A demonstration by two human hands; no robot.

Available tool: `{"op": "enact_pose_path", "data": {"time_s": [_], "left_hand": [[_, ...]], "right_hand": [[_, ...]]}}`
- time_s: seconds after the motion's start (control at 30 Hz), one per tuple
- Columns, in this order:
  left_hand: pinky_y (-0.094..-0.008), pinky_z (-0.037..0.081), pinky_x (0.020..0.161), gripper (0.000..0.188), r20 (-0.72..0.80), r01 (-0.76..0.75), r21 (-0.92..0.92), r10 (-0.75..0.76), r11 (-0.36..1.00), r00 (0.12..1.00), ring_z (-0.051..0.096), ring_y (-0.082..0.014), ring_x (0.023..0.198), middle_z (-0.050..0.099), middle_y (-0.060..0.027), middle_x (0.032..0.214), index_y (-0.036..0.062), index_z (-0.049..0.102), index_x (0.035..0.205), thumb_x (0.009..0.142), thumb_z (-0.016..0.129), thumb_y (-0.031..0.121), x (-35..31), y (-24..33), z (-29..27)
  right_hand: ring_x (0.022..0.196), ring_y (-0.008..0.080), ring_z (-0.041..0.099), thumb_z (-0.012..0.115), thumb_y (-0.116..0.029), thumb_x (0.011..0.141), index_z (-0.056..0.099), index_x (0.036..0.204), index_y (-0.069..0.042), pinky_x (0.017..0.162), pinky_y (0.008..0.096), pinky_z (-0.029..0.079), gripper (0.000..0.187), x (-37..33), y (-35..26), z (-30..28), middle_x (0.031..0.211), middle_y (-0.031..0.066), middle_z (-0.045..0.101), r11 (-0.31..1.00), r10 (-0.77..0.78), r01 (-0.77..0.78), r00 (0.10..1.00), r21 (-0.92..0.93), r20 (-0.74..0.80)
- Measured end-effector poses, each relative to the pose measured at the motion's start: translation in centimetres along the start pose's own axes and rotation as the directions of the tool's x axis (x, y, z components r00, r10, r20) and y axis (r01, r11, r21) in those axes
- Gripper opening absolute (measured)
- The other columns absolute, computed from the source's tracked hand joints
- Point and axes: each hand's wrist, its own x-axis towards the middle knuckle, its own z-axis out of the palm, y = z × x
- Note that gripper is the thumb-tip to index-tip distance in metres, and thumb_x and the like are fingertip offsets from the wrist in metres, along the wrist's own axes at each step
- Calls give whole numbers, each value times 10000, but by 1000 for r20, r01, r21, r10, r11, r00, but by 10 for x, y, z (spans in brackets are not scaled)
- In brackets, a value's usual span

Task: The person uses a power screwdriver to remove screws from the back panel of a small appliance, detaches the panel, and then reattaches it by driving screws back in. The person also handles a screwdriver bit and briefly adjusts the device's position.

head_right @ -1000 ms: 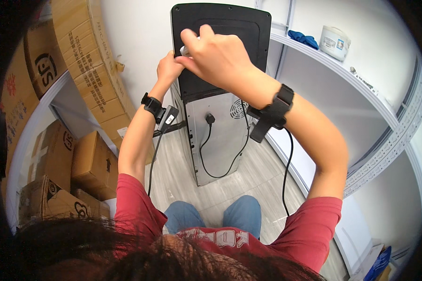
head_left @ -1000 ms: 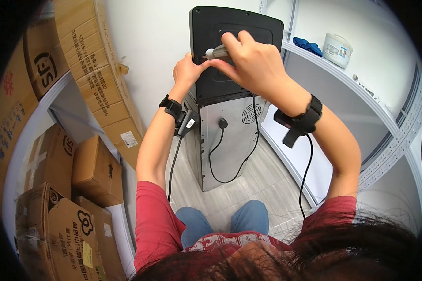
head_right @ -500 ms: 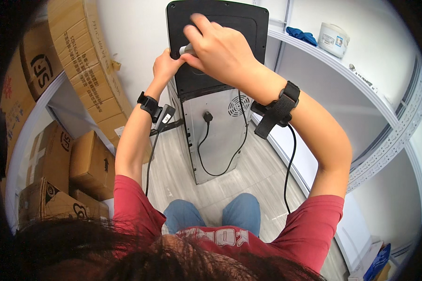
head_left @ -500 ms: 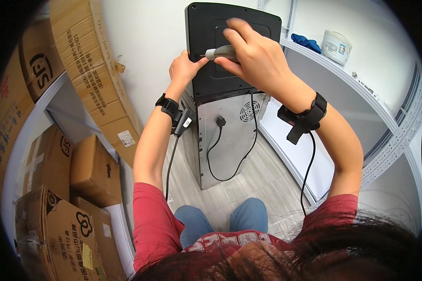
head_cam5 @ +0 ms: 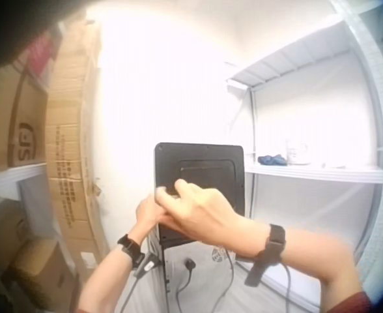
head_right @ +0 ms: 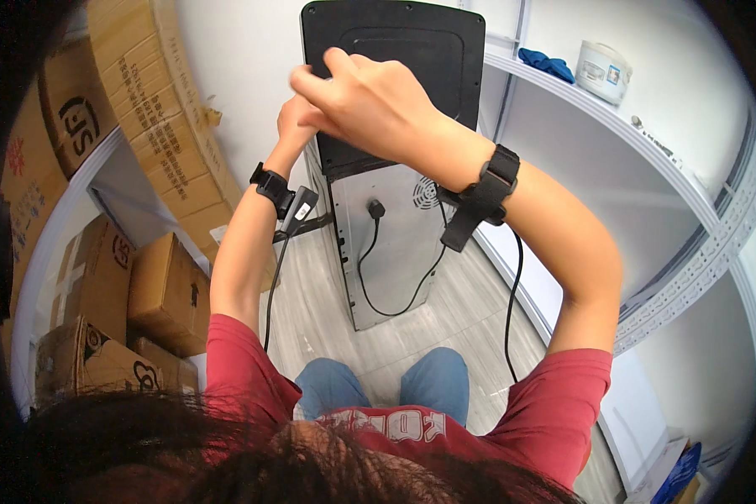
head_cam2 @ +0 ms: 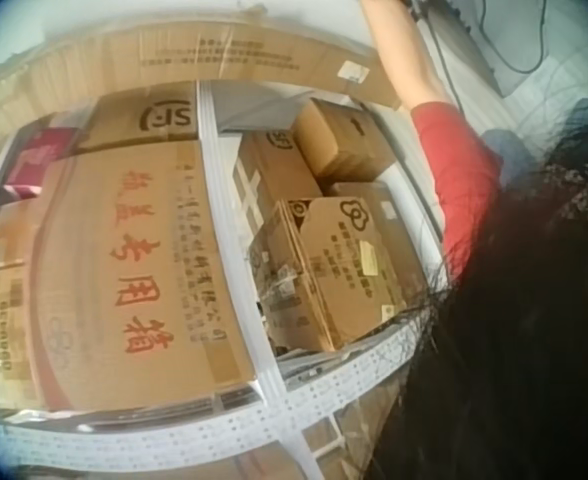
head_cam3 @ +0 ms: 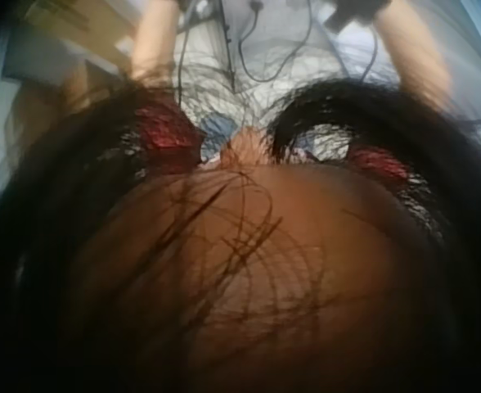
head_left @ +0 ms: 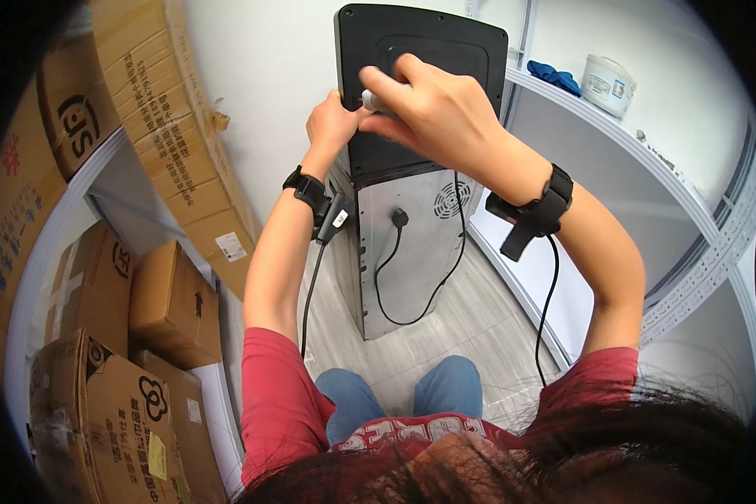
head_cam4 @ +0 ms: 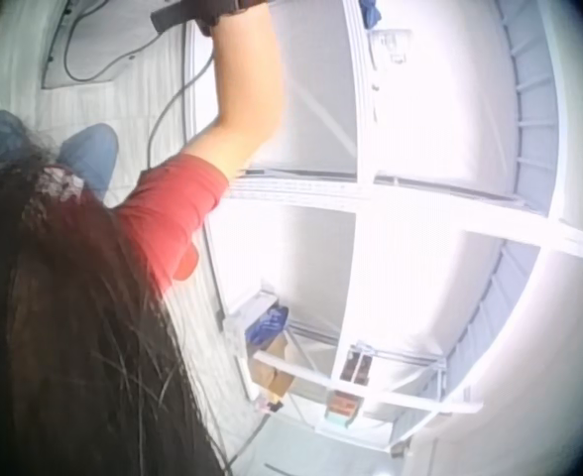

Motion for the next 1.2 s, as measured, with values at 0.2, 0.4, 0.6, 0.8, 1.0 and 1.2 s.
{"op": "enact_pose_path", "data": {"time_s": [0.2, 0.4, 0.6, 0.8, 1.0, 1.2], "left_hand": [[-382, 500, 699, 535, -22, -33, -72, 32, 997, 999, 656, -295, 804, 671, -134, 813, 50, 593, 899, 702, 694, 537, 9, -20, 9], [-390, 503, 678, 593, -12, -10, 18, 11, 1000, 1000, 657, -300, 787, 668, -138, 803, 34, 588, 877, 679, 708, 580, -2, -1, 1], [-395, 503, 698, 458, 3, -15, -28, 15, 1000, 1000, 654, -307, 835, 676, -139, 833, 46, 594, 904, 723, 700, 452, -4, -2, -3], [-388, 504, 677, 495, 41, 41, 42, -43, 998, 998, 657, -300, 794, 672, -129, 819, 50, 578, 910, 697, 726, 471, 8, -10, 4], [-372, 506, 682, 526, 12, 45, 62, -46, 997, 999, 661, -275, 784, 677, -98, 797, 74, 612, 918, 677, 723, 528, 1, -1, 0], [-378, 511, 698, 524, -15, 49, 39, -49, 998, 999, 664, -275, 785, 680, -105, 808, 61, 613, 932, 686, 718, 512, -4, 4, -7]], "right_hand": [[735, 226, 626, 637, -143, 766, 529, 1044, -133, 561, 310, 521, 299, 11, -2, -1, 819, 91, 580, 973, -232, 232, 970, -11, -71], [709, 202, 618, 658, -166, 762, 516, 1055, -96, 540, 308, 511, 333, 19, 6, 1, 823, 87, 587, 998, -52, 44, 972, -37, -231], [797, 205, 595, 693, -127, 725, 534, 1083, -119, 611, 328, 508, 392, 18, -3, -7, 832, 58, 560, 995, -82, 77, 991, 59, 105], [751, 227, 613, 676, -85, 701, 529, 992, -108, 566, 318, 492, 327, 13, -3, 0, 807, 80, 561, 988, -121, 142, 957, 62, -263], [692, 217, 623, 721, -167, 706, 528, 905, -96, 514, 314, 481, 286, 9, 7, -4, 871, 67, 597, 999, -29, 28, 998, 30, 49], [716, 167, 627, 736, -222, 731, 619, 999, -138, 512, 253, 498, 304, 7, 12, 7, 1081, 80, 591, 999, -26, 37, 944, 26, -330]]}}
